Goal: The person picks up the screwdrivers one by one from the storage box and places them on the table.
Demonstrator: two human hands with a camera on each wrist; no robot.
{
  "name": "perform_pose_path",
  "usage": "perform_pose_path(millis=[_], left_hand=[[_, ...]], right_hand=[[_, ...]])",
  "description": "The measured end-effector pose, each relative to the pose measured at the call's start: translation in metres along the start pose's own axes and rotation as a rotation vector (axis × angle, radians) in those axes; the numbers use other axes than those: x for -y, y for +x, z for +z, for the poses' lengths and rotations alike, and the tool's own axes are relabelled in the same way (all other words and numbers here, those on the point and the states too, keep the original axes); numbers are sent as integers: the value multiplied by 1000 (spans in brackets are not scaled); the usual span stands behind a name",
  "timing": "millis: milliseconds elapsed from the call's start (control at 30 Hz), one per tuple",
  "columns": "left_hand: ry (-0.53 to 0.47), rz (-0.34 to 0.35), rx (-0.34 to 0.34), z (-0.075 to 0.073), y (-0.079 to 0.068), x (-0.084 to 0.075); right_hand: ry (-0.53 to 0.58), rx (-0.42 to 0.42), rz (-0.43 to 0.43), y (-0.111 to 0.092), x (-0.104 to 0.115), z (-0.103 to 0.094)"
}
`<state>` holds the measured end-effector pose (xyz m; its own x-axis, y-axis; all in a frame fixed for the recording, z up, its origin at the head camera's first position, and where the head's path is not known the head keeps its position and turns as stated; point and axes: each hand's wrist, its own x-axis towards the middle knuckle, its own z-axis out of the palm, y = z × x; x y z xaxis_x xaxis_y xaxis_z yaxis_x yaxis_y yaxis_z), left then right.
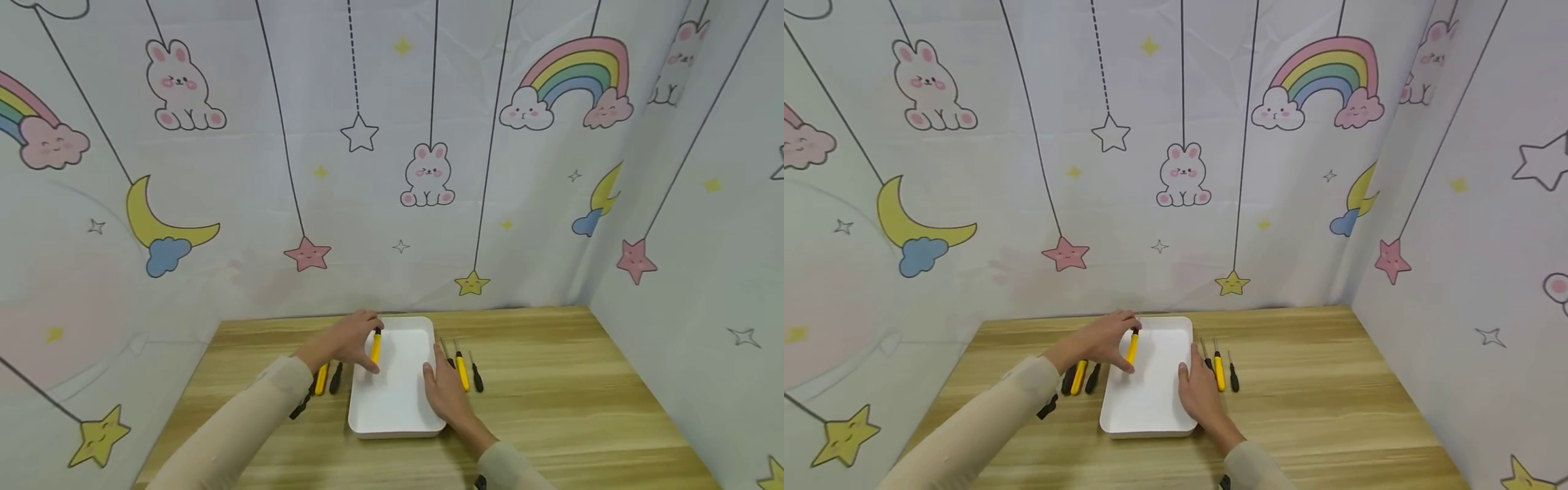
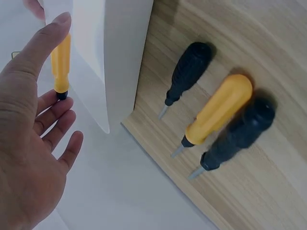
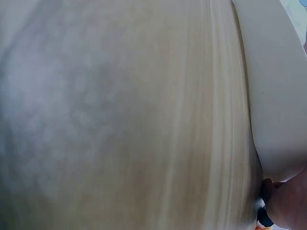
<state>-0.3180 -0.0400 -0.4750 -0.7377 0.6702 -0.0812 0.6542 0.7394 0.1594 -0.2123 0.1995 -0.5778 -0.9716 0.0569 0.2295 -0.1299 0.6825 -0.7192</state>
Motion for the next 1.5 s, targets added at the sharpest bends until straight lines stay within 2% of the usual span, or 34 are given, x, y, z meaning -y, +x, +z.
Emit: perform_pose_path(millis=[133, 300, 500, 967, 1233, 1500], left_hand=[[0, 19, -37, -7, -7, 6], [59, 9, -30, -15, -14, 16], [89, -8, -27, -18, -26, 24], [112, -12, -55, -25, -39, 36], [109, -32, -46, -24, -46, 44], [106, -85, -6, -25, -53, 57]], right_hand=[[-10, -8, -5, 3, -2, 0], [-7, -2, -7, 3, -2, -1], [1, 12, -7, 0, -1, 1], [-7, 10, -14, 3, -4, 3], [-6, 15, 1, 2, -3, 3], [2, 12, -9, 2, -3, 1]])
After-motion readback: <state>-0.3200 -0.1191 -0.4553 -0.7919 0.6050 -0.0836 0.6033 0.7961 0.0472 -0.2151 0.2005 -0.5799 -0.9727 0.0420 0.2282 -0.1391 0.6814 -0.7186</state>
